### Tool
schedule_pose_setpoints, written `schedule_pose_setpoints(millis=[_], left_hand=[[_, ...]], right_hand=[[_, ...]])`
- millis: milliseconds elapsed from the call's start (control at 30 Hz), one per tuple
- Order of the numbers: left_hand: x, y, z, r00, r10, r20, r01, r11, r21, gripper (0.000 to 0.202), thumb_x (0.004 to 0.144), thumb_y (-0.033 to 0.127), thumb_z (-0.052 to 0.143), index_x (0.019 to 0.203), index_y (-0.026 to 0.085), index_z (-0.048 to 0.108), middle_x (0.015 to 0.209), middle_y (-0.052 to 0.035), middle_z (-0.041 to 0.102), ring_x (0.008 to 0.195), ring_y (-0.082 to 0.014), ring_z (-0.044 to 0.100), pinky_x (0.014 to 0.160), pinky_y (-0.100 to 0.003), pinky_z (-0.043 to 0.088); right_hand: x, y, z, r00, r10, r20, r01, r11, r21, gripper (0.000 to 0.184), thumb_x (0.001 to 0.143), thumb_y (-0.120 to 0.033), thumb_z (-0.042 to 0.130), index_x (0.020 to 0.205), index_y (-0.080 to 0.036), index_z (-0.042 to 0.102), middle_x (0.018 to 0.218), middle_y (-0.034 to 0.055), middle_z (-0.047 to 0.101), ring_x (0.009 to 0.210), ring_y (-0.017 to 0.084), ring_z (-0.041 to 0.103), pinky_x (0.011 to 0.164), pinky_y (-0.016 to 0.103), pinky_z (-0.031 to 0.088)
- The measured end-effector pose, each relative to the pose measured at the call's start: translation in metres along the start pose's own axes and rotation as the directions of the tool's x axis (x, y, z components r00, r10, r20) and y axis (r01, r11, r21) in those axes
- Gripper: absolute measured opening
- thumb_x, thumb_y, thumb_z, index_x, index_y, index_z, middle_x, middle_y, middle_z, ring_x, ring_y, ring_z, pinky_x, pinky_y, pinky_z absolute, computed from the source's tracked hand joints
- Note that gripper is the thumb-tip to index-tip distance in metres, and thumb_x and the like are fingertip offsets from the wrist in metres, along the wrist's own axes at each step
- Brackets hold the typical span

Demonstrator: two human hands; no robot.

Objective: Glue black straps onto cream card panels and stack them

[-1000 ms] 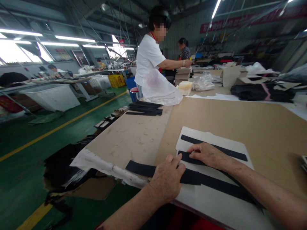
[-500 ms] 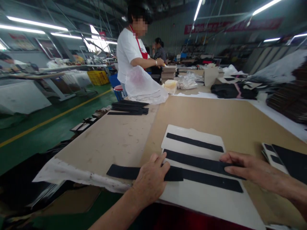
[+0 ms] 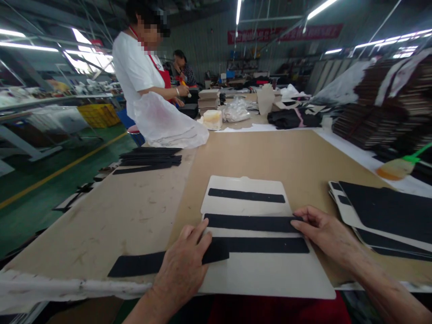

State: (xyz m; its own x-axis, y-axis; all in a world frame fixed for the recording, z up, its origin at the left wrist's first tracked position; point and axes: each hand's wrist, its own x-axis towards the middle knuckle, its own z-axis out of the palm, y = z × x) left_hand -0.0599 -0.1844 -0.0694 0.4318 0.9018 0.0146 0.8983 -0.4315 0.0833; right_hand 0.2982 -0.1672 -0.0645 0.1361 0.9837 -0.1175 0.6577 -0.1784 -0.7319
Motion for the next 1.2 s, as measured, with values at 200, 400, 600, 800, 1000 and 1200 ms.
schedule_pose_setpoints(millis=[200, 400, 600, 800, 1000, 1200], left_hand=[[0.001, 0.002, -0.002, 1.000, -0.017, 0.013, 0.017, 1.000, 0.000, 0.055, 0.074, 0.007, 0.057, 0.127, 0.019, 0.062, 0.153, -0.0085, 0.047, 0.122, -0.0293, 0.048, 0.106, -0.046, 0.047], [0.001, 0.001, 0.000, 1.000, -0.019, 0.008, 0.019, 1.000, 0.017, 0.057, 0.071, 0.005, 0.056, 0.126, 0.019, 0.063, 0.153, -0.0086, 0.047, 0.122, -0.0303, 0.049, 0.106, -0.048, 0.047], [0.000, -0.001, 0.004, 1.000, -0.014, 0.008, 0.013, 1.000, 0.020, 0.059, 0.071, 0.005, 0.054, 0.127, 0.019, 0.062, 0.154, -0.0075, 0.046, 0.122, -0.0297, 0.048, 0.105, -0.047, 0.047], [0.010, 0.005, -0.015, 0.996, -0.042, 0.075, 0.043, 0.999, -0.010, 0.057, 0.078, 0.008, 0.053, 0.135, 0.016, 0.057, 0.148, -0.0100, 0.053, 0.125, -0.0283, 0.049, 0.109, -0.046, 0.044], [0.033, 0.023, -0.036, 0.993, -0.019, 0.115, 0.009, 0.996, 0.089, 0.061, 0.087, 0.020, 0.060, 0.147, 0.020, 0.047, 0.120, -0.0124, 0.064, 0.113, -0.0287, 0.057, 0.096, -0.043, 0.053], [0.038, 0.029, -0.020, 1.000, 0.007, 0.029, -0.012, 0.980, 0.197, 0.052, 0.090, 0.030, 0.064, 0.140, 0.023, 0.056, 0.109, -0.0126, 0.062, 0.103, -0.0296, 0.061, 0.086, -0.043, 0.057]], right_hand=[[0.013, -0.005, 0.007, 0.999, 0.022, -0.049, -0.026, 0.997, -0.077, 0.023, 0.079, -0.047, 0.058, 0.087, -0.025, 0.059, 0.067, -0.0032, 0.057, 0.062, 0.017, 0.055, 0.058, 0.030, 0.040], [0.012, -0.009, 0.012, 0.994, 0.035, -0.100, -0.050, 0.987, -0.152, 0.022, 0.077, -0.046, 0.057, 0.086, -0.026, 0.058, 0.067, -0.0025, 0.058, 0.060, 0.019, 0.057, 0.057, 0.032, 0.040], [0.014, -0.007, 0.013, 0.996, 0.013, -0.084, -0.032, 0.973, -0.227, 0.019, 0.080, -0.043, 0.056, 0.088, -0.025, 0.058, 0.071, -0.0001, 0.061, 0.065, 0.020, 0.059, 0.063, 0.033, 0.042], [0.017, -0.004, 0.010, 0.982, -0.186, -0.035, 0.161, 0.917, -0.365, 0.014, 0.087, -0.031, 0.054, 0.094, -0.021, 0.060, 0.097, 0.0081, 0.065, 0.086, 0.022, 0.063, 0.080, 0.036, 0.048], [-0.005, -0.046, 0.023, 0.948, -0.247, 0.199, 0.310, 0.596, -0.740, 0.051, 0.088, -0.002, 0.037, 0.127, -0.025, 0.059, 0.101, 0.0101, 0.064, 0.088, 0.026, 0.064, 0.069, 0.035, 0.051], [-0.027, -0.061, 0.048, 0.946, -0.258, 0.197, 0.299, 0.454, -0.840, 0.067, 0.086, -0.002, 0.041, 0.146, -0.030, 0.049, 0.109, 0.0147, 0.061, 0.098, 0.030, 0.061, 0.064, 0.035, 0.057]])
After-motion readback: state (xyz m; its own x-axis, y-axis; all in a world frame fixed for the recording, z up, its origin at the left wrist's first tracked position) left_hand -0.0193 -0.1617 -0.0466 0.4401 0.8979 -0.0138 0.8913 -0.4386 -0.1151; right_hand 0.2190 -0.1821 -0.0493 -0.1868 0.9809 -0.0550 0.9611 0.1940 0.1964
